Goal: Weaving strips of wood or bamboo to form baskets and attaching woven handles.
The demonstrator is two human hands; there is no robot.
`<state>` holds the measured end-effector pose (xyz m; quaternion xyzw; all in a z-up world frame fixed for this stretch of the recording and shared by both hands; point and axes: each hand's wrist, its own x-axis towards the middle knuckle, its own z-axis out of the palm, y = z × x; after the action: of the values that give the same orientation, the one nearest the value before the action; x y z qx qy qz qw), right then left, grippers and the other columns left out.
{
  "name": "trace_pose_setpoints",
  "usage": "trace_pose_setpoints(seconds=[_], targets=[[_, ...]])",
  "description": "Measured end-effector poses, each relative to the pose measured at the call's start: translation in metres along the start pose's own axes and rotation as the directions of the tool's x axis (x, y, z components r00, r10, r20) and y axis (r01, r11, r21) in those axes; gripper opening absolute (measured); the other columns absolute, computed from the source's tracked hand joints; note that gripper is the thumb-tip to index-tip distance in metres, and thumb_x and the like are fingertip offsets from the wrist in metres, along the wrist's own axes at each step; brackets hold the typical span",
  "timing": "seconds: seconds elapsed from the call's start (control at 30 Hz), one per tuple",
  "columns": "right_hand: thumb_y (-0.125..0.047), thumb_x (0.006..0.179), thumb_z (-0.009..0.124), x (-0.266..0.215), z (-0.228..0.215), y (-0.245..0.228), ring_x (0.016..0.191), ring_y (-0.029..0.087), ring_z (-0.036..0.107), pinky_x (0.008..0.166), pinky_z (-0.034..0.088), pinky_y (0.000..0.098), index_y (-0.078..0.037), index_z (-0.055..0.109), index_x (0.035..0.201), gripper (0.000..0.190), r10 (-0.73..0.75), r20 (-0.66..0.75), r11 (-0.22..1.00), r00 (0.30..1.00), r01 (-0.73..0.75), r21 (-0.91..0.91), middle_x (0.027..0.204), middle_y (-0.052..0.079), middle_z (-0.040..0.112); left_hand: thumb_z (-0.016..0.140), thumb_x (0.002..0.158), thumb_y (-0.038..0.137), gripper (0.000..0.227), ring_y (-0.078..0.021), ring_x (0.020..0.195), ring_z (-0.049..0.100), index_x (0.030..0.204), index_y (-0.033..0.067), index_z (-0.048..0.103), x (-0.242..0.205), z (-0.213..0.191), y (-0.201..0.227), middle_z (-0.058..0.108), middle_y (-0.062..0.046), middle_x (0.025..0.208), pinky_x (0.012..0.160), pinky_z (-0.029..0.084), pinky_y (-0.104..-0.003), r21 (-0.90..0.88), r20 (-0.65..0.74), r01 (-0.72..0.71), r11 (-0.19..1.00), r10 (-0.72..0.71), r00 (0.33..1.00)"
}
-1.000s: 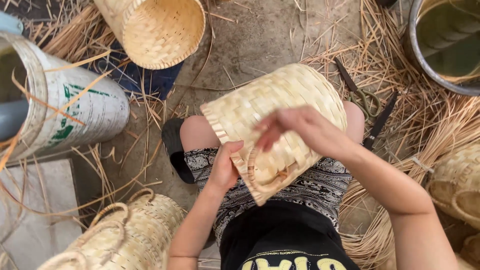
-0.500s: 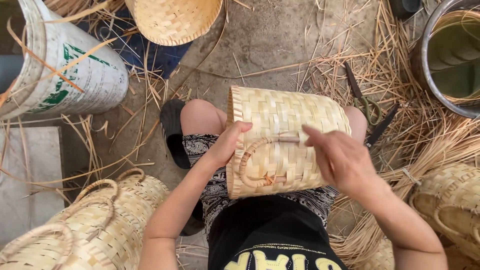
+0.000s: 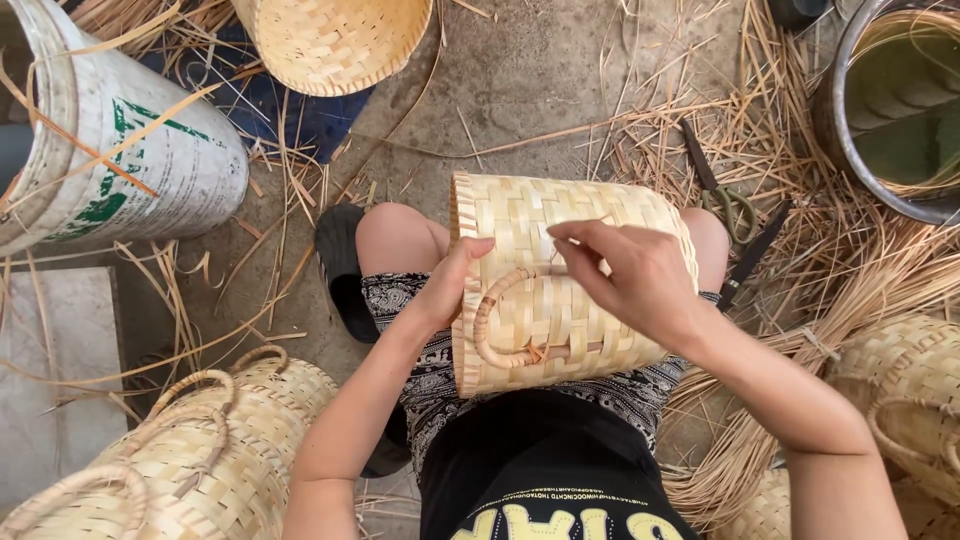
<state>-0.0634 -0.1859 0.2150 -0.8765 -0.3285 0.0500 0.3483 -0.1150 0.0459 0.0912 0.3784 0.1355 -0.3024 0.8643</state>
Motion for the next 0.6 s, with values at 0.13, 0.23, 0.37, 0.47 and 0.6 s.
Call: trace_pose_setpoints(seconds=[0.13, 0.23, 0.37, 0.47, 0.6], targets=[[-0.008, 0.102, 0.061, -0.01, 0.004, 0.002, 0.082, 0.011, 0.077, 0.065, 0.06, 0.0262, -0.001, 0.065, 0.12, 0.02, 0.093, -0.032, 0.963, 0.995, -0.082, 0.257, 0.087, 0.003, 0.076, 0.043, 0.1, 0.035, 0.06, -0.0245, 0.125, 0.061, 0.143, -0.007, 0.049, 0.002, 0.002, 0.003, 0.061, -0.019, 0.14, 0.109, 0.046, -0.039, -0.004, 0.007, -0.023, 1.0, 0.023, 1.0], [-0.005, 0.1, 0.061, -0.01, -0.001, 0.017, 0.067, 0.012, 0.07, 0.06, 0.056, 0.0305, -0.002, 0.068, 0.119, 0.02, 0.012, 0.019, 0.998, 1.0, -0.013, 0.069, 0.072, 0.004, 0.071, 0.043, 0.1, 0.035, 0.061, -0.0237, 0.125, 0.061, 0.143, -0.0084, 0.048, 0.004, 0.0, 0.001, 0.061, -0.019, 0.14, 0.109, 0.046, -0.038, 0.02, 0.002, -0.035, 0.999, 0.035, 0.999], [-0.004, 0.099, 0.064, -0.013, 0.008, 0.035, 0.056, 0.012, 0.066, 0.053, 0.053, 0.0302, -0.002, 0.072, 0.118, 0.021, -0.188, 0.113, 0.945, 0.976, 0.211, -0.248, 0.069, 0.004, 0.071, 0.042, 0.099, 0.037, 0.065, -0.0249, 0.123, 0.063, 0.143, -0.0106, 0.049, 0.003, 0.005, 0.005, 0.061, -0.023, 0.14, 0.107, 0.047, -0.039, 0.077, -0.011, -0.028, 0.997, 0.029, 1.0], [-0.005, 0.1, 0.06, -0.009, -0.002, 0.004, 0.07, 0.012, 0.07, 0.063, 0.055, 0.0272, -0.001, 0.07, 0.119, 0.022, -0.215, 0.096, 0.976, 0.972, 0.21, 0.058, 0.089, 0.007, 0.076, 0.043, 0.098, 0.038, 0.066, -0.0259, 0.121, 0.063, 0.142, -0.0096, 0.048, 0.008, 0.005, 0.008, 0.06, -0.023, 0.139, 0.104, 0.049, -0.039, 0.069, -0.03, -0.032, 0.997, 0.034, 0.999], [-0.01, 0.097, 0.058, -0.048, 0.007, -0.011, 0.097, 0.016, 0.073, 0.082, 0.059, 0.0293, -0.001, 0.072, 0.118, 0.026, -0.027, 0.192, 0.91, 0.981, -0.055, 0.412, 0.107, 0.01, 0.077, 0.045, 0.096, 0.039, 0.065, -0.0285, 0.116, 0.065, 0.141, -0.0077, 0.048, 0.003, 0.0, 0.009, 0.062, -0.023, 0.133, 0.099, 0.053, -0.041, -0.017, -0.09, -0.002, 1.0, 0.0, 0.996]])
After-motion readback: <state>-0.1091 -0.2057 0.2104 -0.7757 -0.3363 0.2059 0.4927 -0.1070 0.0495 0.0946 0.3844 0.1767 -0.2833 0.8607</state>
